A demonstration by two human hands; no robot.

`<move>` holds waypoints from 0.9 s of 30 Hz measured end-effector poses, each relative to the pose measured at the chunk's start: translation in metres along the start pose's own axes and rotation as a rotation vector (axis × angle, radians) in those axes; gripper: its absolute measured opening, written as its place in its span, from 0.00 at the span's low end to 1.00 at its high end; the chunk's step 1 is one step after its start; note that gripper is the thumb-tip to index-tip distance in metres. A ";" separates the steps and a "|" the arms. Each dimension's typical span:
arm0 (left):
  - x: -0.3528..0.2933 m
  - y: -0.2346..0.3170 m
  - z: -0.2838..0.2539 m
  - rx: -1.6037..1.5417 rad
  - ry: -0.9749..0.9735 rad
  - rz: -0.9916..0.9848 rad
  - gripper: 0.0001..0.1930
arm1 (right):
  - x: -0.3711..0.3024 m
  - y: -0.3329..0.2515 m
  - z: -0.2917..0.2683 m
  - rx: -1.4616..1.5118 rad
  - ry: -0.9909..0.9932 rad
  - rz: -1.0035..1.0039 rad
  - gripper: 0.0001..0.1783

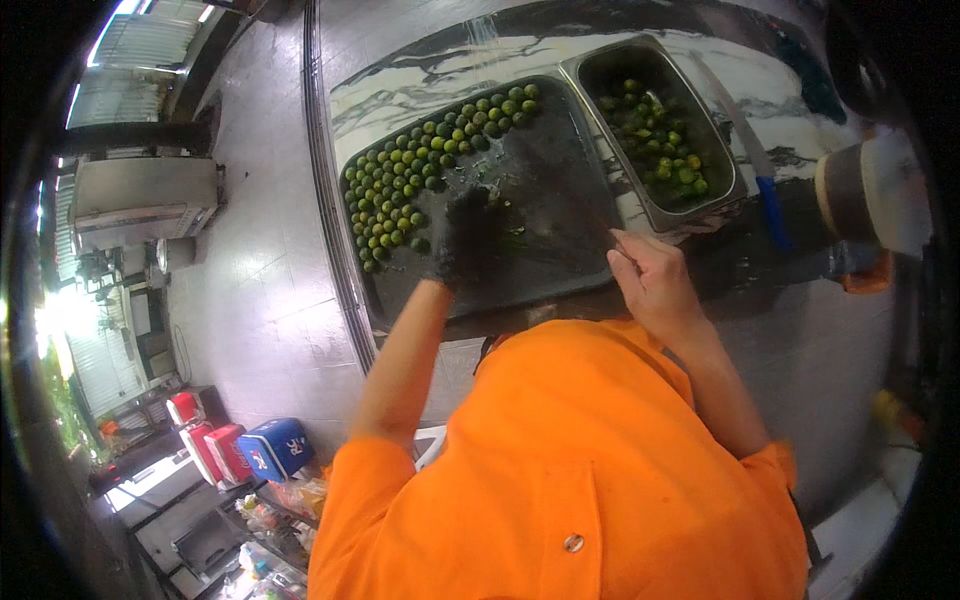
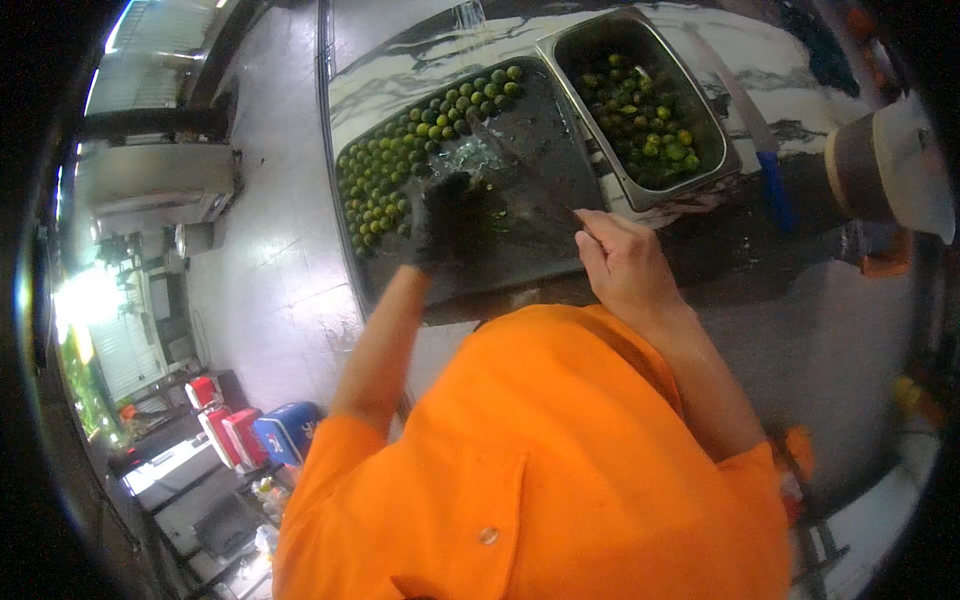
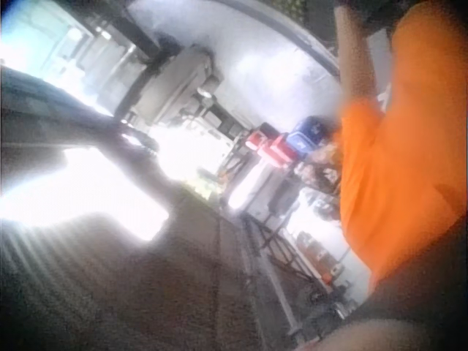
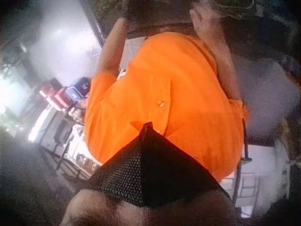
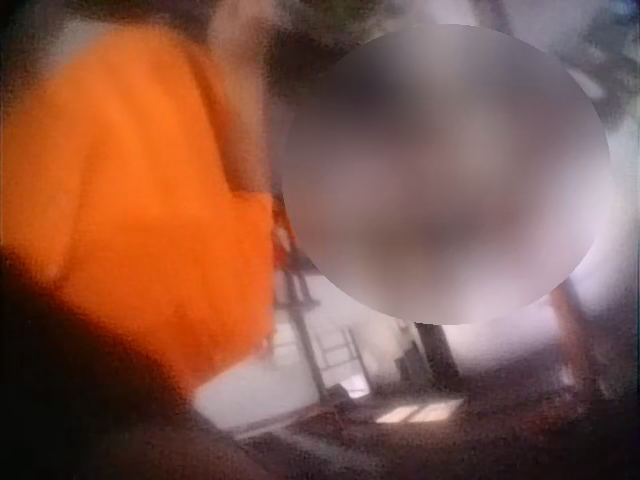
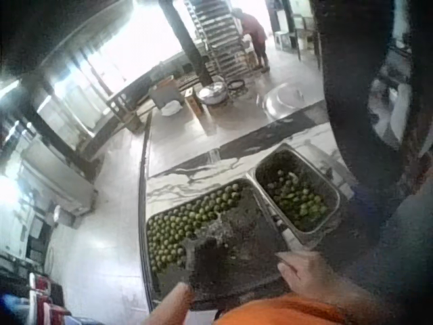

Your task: The person puts on a black glove, then uses a cleaver to cut calamansi fruits in half on a tray, placing the halved fruits into a metal container.

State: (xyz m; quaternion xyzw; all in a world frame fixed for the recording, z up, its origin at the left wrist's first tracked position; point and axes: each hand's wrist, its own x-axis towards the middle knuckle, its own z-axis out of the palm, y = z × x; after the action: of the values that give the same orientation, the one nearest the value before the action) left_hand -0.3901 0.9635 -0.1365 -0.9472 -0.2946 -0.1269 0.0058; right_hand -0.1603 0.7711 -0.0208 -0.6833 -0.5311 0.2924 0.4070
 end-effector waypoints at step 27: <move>-0.019 0.020 0.019 -0.926 0.032 -0.773 0.11 | 0.035 0.009 0.053 -0.363 -0.424 -0.013 0.19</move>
State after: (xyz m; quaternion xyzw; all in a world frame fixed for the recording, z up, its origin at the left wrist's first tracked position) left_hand -0.3899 0.9381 -0.1588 -0.6735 -0.5317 -0.2490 -0.4493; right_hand -0.1905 0.8171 -0.0533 -0.6651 -0.6524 0.3265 0.1594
